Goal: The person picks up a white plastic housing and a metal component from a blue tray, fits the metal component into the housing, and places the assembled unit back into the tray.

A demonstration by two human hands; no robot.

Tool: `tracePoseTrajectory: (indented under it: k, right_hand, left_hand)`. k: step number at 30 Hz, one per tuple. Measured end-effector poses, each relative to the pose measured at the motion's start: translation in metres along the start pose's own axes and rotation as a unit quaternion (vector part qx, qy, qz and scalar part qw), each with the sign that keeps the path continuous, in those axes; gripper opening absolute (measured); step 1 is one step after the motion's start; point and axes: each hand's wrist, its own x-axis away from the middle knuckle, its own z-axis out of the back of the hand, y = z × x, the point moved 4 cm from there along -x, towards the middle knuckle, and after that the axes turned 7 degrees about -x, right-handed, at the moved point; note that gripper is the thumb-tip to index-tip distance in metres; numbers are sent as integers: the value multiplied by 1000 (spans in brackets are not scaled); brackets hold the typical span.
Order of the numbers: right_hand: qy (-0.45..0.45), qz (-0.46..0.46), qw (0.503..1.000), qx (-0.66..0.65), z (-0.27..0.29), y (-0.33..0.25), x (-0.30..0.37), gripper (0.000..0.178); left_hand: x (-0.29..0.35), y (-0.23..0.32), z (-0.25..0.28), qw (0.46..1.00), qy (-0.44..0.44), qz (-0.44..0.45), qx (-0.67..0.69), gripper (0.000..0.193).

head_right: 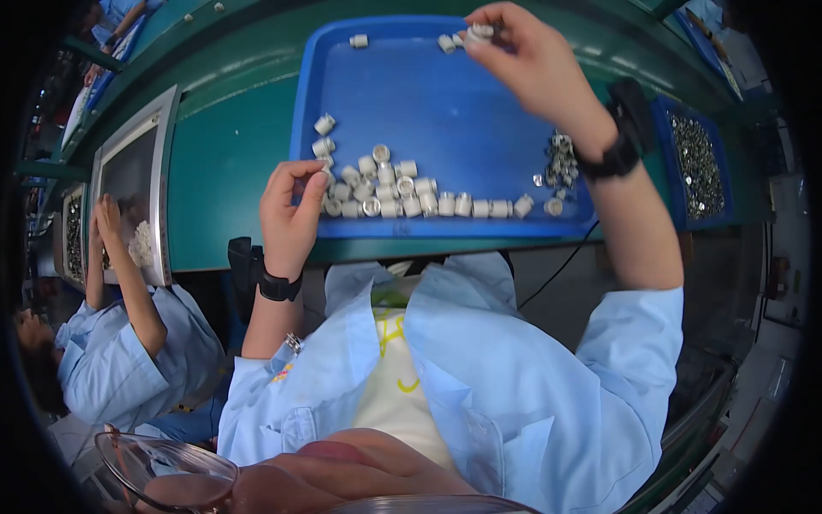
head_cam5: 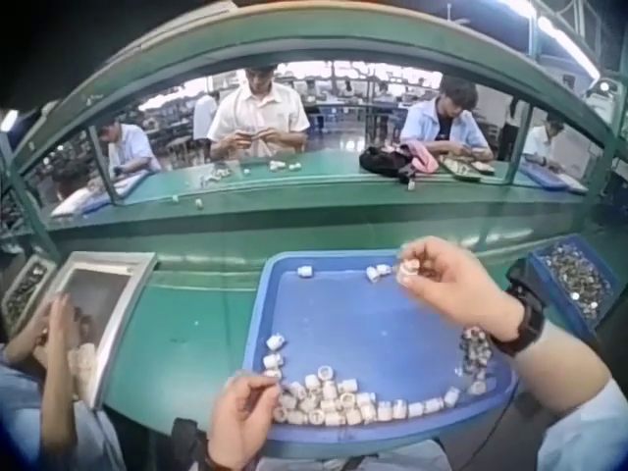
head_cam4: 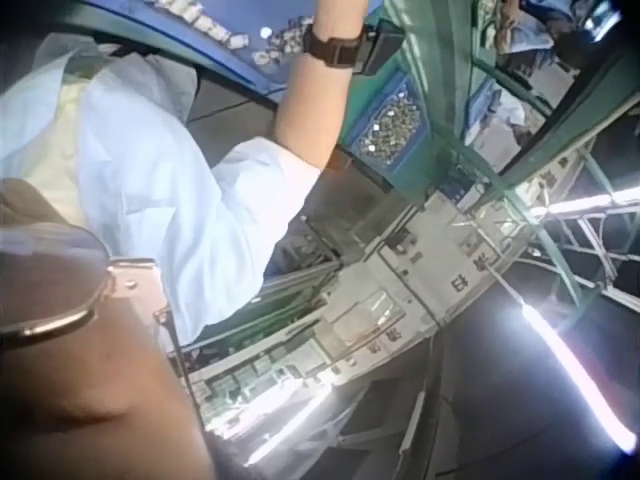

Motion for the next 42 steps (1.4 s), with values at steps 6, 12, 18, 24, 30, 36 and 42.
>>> tracePoseTrajectory:
  k: [6, 12, 18, 24, 30, 36, 42]
  right_hand:
    - [75, 3, 959, 275, 46, 108, -178, 34]
    - [166, -37, 898, 405, 79, 219, -287, 37]
    - [166, -78, 878, 442, 85, 266, -305, 35]
    - [189, -63, 888, 415, 121, 203, -283, 44]
    - [-94, -56, 982, 157, 36, 77, -150, 28]
    - [-245, -3, 914, 324, -22, 38, -40, 26]
    - [-26, 70, 903, 423, -9, 89, -62, 27]
  left_hand:
    - [-24, -17, 3, 987, 70, 5, -145, 29]
    - [-30, -28, -3, 992, -14, 95, 82, 37]
    - [-33, -33, -3, 991, -23, 99, 84, 37]
    - [-34, -33, -5, 993, -21, 78, 84, 34]
    - [-23, -32, -2, 998, 4, 54, 42, 33]
    - [-29, 14, 6, 976, -3, -96, -194, 31]
    - [-25, 41, -16, 975, -39, -144, -167, 24]
